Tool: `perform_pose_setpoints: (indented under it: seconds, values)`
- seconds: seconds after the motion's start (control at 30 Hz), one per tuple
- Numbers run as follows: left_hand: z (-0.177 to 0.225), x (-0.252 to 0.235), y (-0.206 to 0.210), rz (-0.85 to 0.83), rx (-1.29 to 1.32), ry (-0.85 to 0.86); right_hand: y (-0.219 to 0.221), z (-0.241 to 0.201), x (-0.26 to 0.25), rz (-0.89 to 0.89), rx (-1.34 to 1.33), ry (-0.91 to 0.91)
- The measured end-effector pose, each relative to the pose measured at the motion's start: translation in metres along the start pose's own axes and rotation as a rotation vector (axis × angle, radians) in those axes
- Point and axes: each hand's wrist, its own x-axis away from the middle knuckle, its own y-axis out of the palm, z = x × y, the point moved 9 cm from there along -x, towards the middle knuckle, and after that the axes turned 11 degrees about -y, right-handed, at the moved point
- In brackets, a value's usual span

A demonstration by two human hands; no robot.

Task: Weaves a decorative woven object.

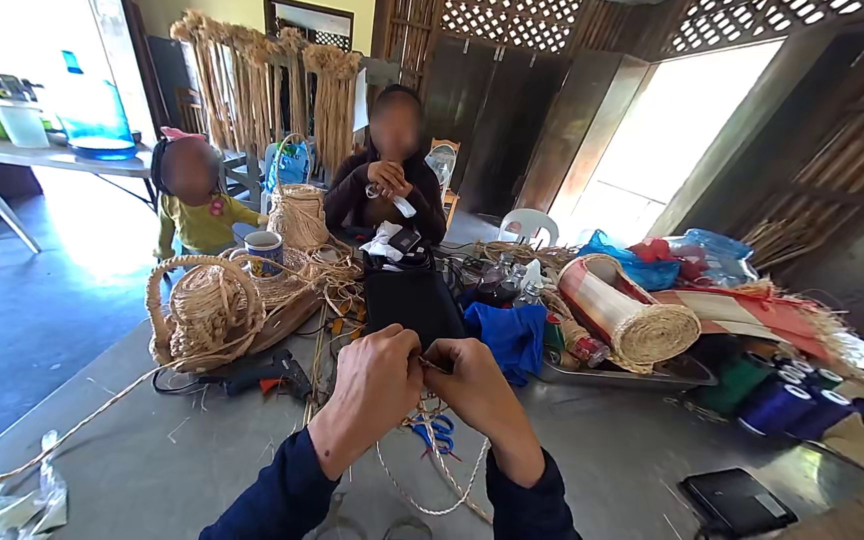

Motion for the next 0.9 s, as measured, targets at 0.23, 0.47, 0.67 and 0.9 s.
perform_pose_setpoints:
  seconds: [0.23,0.47,0.67,0.9]
  values:
    - [-0.003,-0.001,0.000,-0.009,0.020,-0.006,0.000,-0.001,0.000,-0.007,-0.010,-0.011]
    - [-0.006,-0.002,-0.002,-0.062,0.090,-0.037,-0.003,-0.003,0.001,0.014,-0.050,-0.023]
    - [-0.011,-0.004,0.000,-0.138,0.146,-0.092,-0.005,-0.004,0.001,0.017,-0.084,-0.041]
    - [-0.012,-0.004,-0.004,-0.103,0.133,-0.090,-0.007,-0.005,0.002,0.044,-0.118,-0.052]
